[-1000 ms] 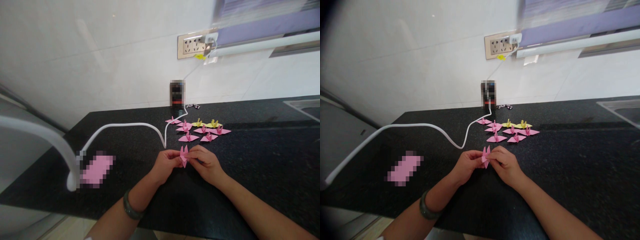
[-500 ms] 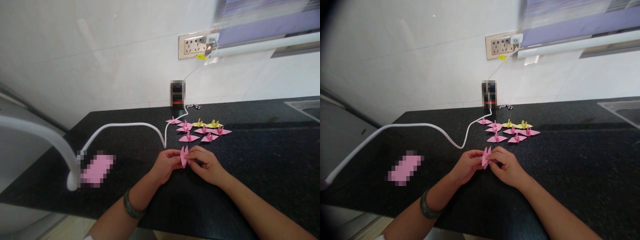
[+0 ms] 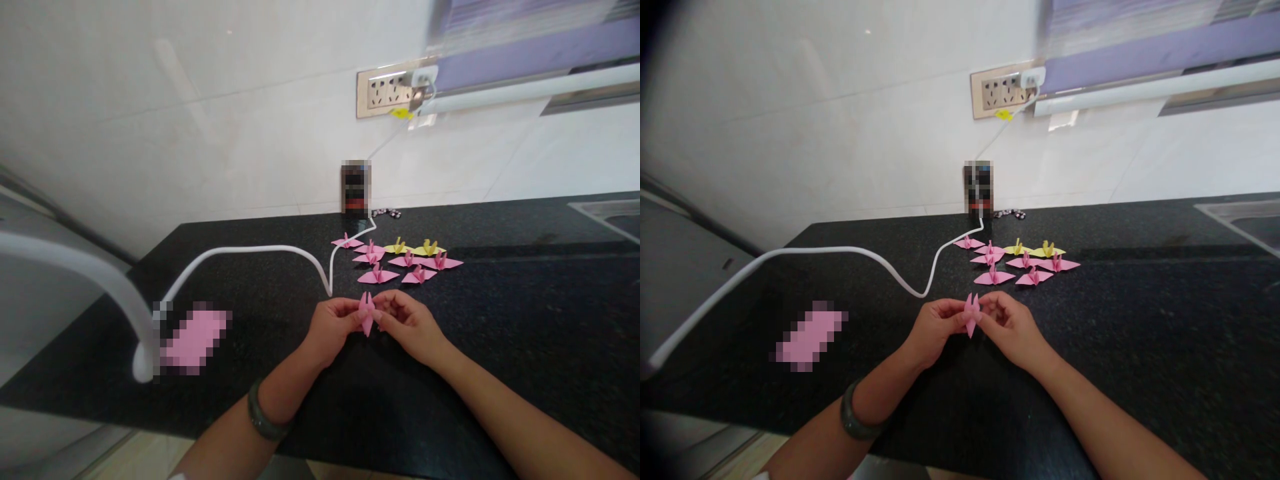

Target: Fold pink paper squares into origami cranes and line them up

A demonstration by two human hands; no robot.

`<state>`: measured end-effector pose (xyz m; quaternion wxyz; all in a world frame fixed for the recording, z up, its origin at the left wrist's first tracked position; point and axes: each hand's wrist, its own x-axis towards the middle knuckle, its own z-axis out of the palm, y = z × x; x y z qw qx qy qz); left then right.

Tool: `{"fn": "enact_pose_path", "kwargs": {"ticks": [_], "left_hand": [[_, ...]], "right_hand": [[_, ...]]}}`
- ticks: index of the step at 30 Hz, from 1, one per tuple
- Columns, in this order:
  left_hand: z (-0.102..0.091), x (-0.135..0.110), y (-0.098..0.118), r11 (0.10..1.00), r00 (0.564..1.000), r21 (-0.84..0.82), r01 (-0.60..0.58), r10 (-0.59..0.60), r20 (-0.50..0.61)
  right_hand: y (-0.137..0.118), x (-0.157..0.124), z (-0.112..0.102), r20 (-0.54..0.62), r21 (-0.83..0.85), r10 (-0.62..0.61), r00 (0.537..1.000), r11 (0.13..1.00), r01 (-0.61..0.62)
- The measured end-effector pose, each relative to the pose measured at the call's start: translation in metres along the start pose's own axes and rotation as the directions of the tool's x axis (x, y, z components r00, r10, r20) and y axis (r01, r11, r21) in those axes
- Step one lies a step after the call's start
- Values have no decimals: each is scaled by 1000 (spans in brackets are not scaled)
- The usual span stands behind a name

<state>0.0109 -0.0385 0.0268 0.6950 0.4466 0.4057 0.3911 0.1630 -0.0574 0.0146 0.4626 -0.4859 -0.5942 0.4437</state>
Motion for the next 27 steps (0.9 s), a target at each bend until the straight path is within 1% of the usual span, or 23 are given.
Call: {"fn": "enact_pose_path", "kwargs": {"ticks": [3,5,7,10,12,16,18,20,22,25,27], "left_hand": [[0,1,-1,998,1000,57,-18,18,-6],[0,1,-2,995,999,92,-37,38,-10],[1,2,-2,989,998,134,-55,59,-25],[2,1,-1,980,997,191,-59,68,-43],[4,0,0,976,997,210,-56,64,-31],[5,-1,1,980,997,187,-73,69,26],[4,-1,1,982,997,173,-73,71,19],[3,-1,1,984,997,164,-71,73,-7],[2,0,1,986,998,153,-65,68,-10],[0,-1,1,993,998,117,-28,21,59],[0,-2,1,996,992,84,22,-32,119]], "right_hand": [[1,2,1,37,40,50,998,998,-52],[1,2,1,84,20,66,994,998,-67],[1,1,1,101,-17,61,993,998,-60],[1,-1,1,57,-76,28,998,997,-23],[1,-2,1,22,-124,-1,1000,992,4],[-1,-3,2,-8,-191,-28,1000,981,26],[-2,-3,3,-6,-194,-28,1000,981,27],[-4,-3,3,23,-141,-14,1000,990,17],[-5,-3,3,51,-28,11,999,1000,-10],[-6,-1,1,53,153,40,998,987,-47],[-6,0,0,70,228,48,996,972,-63]]}}
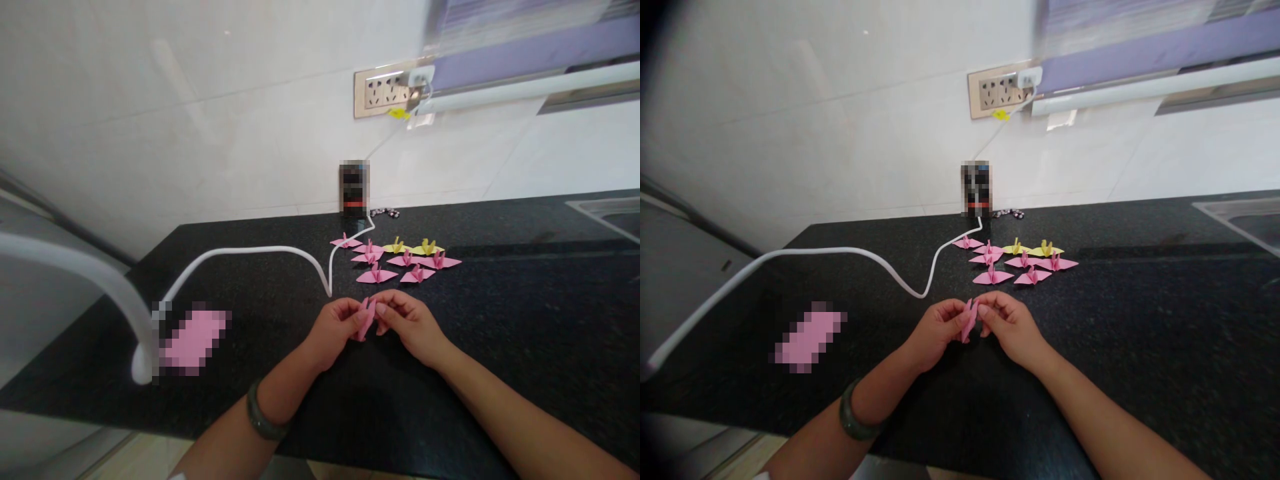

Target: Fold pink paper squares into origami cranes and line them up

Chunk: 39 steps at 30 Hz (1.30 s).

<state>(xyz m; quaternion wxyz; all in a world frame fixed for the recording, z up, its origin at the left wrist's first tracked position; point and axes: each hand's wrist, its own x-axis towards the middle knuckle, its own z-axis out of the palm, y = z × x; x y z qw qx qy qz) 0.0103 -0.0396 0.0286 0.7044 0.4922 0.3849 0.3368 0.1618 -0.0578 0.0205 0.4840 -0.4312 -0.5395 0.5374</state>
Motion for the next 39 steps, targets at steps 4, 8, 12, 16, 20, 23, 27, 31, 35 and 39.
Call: {"fn": "enact_pose_path", "kwargs": {"ticks": [4,8,12,16,20,23,27,31,35,39], "left_hand": [[1,-2,1,994,996,-76,72,-68,56],[1,-2,2,991,995,-102,87,-82,60],[1,-2,2,987,993,-120,103,-96,63],[-1,-1,1,984,991,-136,117,-106,87],[-2,-1,0,982,989,-141,122,-108,105],[-1,-1,0,983,988,-131,130,-118,98],[0,-1,1,992,993,-76,105,-100,67],[0,0,1,996,996,34,83,-84,34],[-2,0,0,992,995,89,88,-92,33],[-3,0,-3,990,998,133,45,-50,37]], "right_hand": [[0,0,-1,42,59,21,999,998,-24],[-1,-1,-1,35,54,16,999,998,-18],[-2,-1,-1,24,43,12,1000,999,-13],[-2,-1,-2,18,43,7,1000,999,-8],[-2,-1,-2,22,45,-4,1000,999,3],[-2,-1,-2,16,21,-7,1000,1000,6],[-2,0,-3,1,-62,-7,1000,998,7],[0,1,-6,0,-149,-71,997,986,70],[4,0,-9,38,-245,-127,991,960,133],[2,0,-10,90,-359,-138,986,919,162]]}}
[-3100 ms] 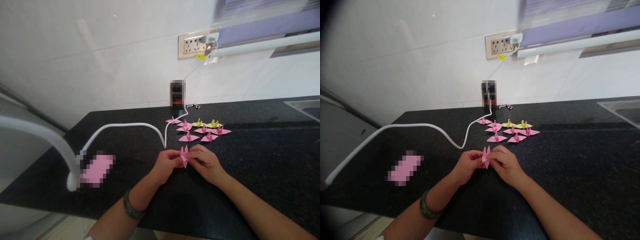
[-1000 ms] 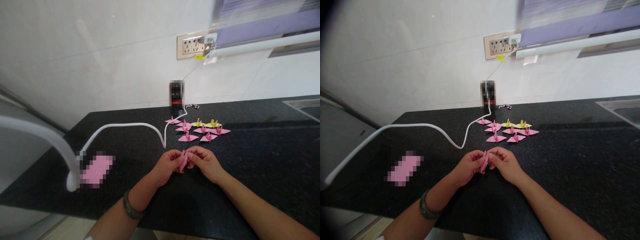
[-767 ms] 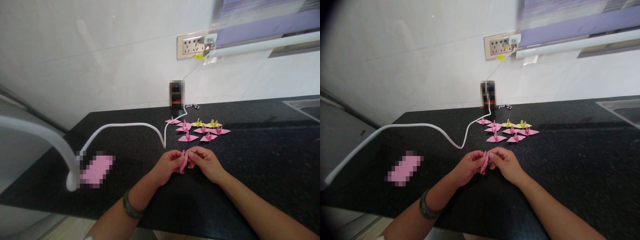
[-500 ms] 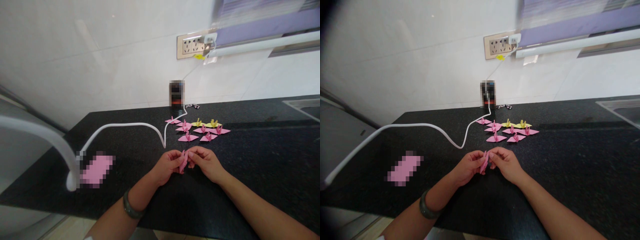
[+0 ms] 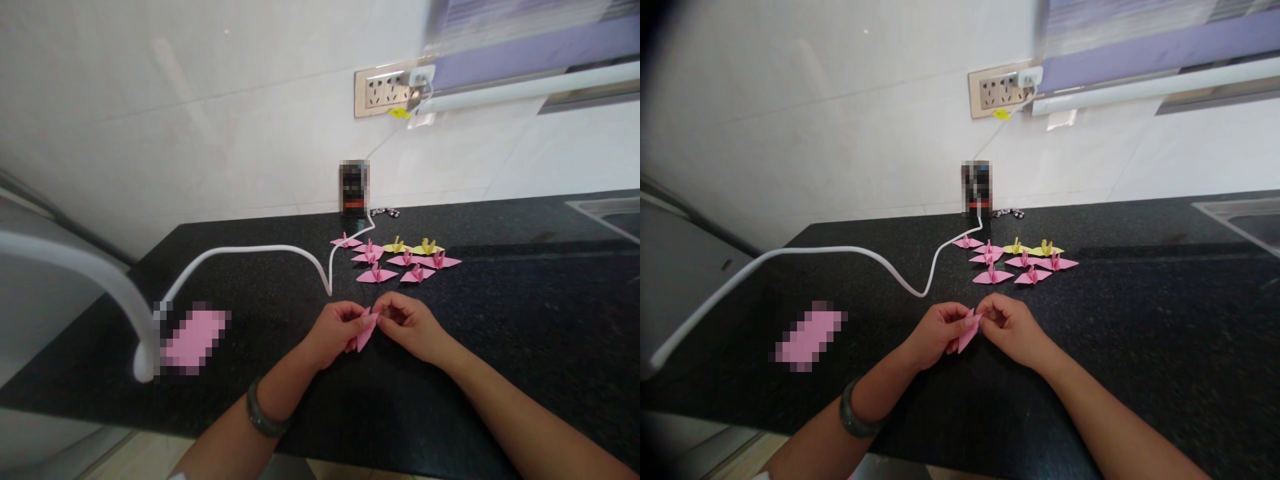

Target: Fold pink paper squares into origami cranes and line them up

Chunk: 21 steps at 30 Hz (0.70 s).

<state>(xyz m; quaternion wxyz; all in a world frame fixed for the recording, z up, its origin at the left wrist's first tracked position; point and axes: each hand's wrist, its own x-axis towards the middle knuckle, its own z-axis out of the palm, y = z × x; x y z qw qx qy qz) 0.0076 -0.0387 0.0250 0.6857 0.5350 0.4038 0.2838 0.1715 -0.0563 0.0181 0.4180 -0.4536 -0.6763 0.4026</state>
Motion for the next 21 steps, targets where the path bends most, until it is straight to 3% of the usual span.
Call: {"fn": "enact_pose_path", "kwargs": {"ticks": [9,14,21], "left_hand": [[0,2,-4,998,998,-58,-32,30,-47],[1,3,-8,990,998,-131,-53,50,-30],[3,4,-6,973,996,-229,-10,-10,-87]], "right_hand": [[-5,0,-4,-1,-299,-228,974,929,217],[-5,-2,-1,-8,-352,-354,935,876,329],[-6,-2,1,30,-404,-420,907,825,396]]}}
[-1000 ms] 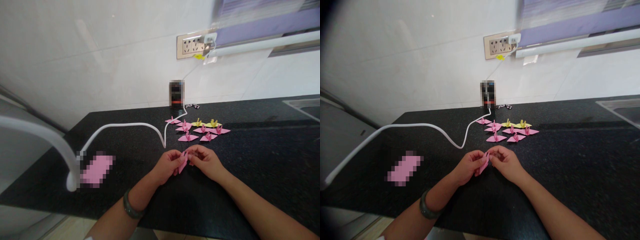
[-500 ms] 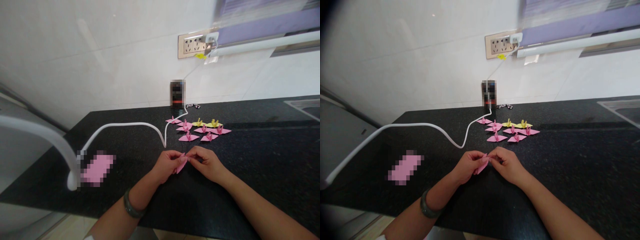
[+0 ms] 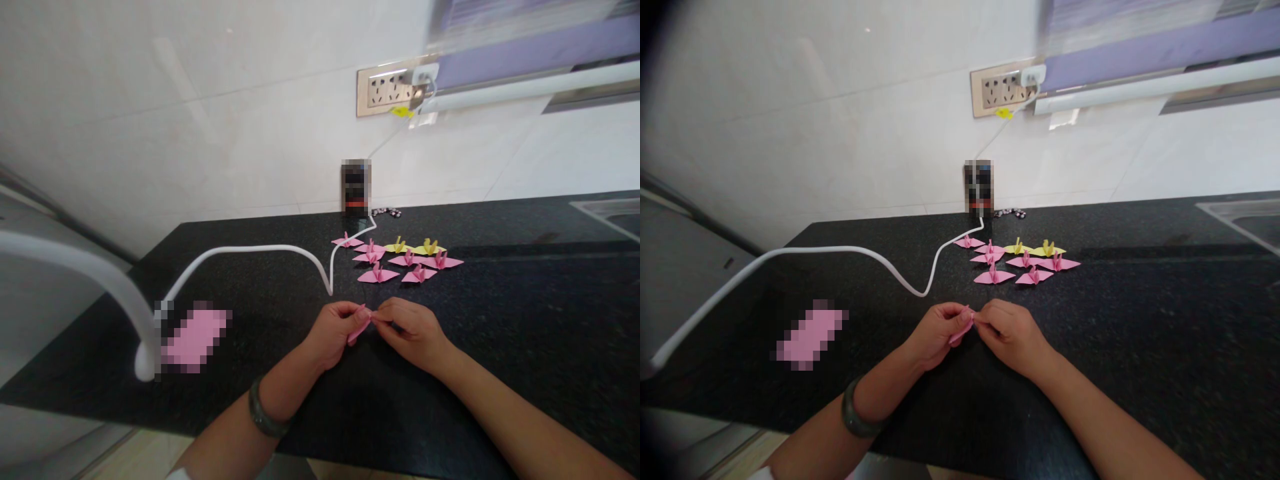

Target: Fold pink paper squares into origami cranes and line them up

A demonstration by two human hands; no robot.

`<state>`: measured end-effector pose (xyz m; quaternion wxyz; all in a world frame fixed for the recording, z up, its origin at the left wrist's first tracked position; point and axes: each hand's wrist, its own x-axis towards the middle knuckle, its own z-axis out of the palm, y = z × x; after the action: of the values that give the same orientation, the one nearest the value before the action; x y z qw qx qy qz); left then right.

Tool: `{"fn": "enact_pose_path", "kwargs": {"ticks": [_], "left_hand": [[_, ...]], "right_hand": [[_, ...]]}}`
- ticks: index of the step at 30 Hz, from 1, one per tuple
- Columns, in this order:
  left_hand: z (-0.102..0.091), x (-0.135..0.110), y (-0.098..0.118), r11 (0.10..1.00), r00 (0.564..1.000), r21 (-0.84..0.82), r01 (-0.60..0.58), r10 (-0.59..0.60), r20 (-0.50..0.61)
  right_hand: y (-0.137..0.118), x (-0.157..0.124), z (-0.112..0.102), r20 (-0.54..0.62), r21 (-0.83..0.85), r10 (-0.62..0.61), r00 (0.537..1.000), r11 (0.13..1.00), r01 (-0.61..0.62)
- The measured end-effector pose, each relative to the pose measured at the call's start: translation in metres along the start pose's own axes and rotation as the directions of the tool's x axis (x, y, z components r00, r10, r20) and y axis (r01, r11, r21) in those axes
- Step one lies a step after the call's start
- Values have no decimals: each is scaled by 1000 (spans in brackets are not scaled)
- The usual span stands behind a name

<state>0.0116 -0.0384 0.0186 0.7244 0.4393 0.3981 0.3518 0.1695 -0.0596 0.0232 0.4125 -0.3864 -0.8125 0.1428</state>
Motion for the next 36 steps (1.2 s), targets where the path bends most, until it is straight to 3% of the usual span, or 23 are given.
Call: {"fn": "enact_pose_path", "kwargs": {"ticks": [17,23,28,32,36], "left_hand": [[0,-1,3,1000,999,-1,-8,8,-41],[-1,-1,5,1000,1000,-18,-8,8,9],[1,-3,6,998,997,-56,-19,23,76],[3,-5,9,995,990,-95,-10,23,137],[1,-6,11,996,991,-88,4,8,136]], "right_hand": [[-4,0,0,66,-40,-16,998,999,19],[-5,-1,0,22,24,112,993,993,-113],[0,0,5,-31,102,399,917,913,-394],[2,3,6,163,336,548,820,751,-568],[1,4,5,330,451,531,781,638,-624]]}}
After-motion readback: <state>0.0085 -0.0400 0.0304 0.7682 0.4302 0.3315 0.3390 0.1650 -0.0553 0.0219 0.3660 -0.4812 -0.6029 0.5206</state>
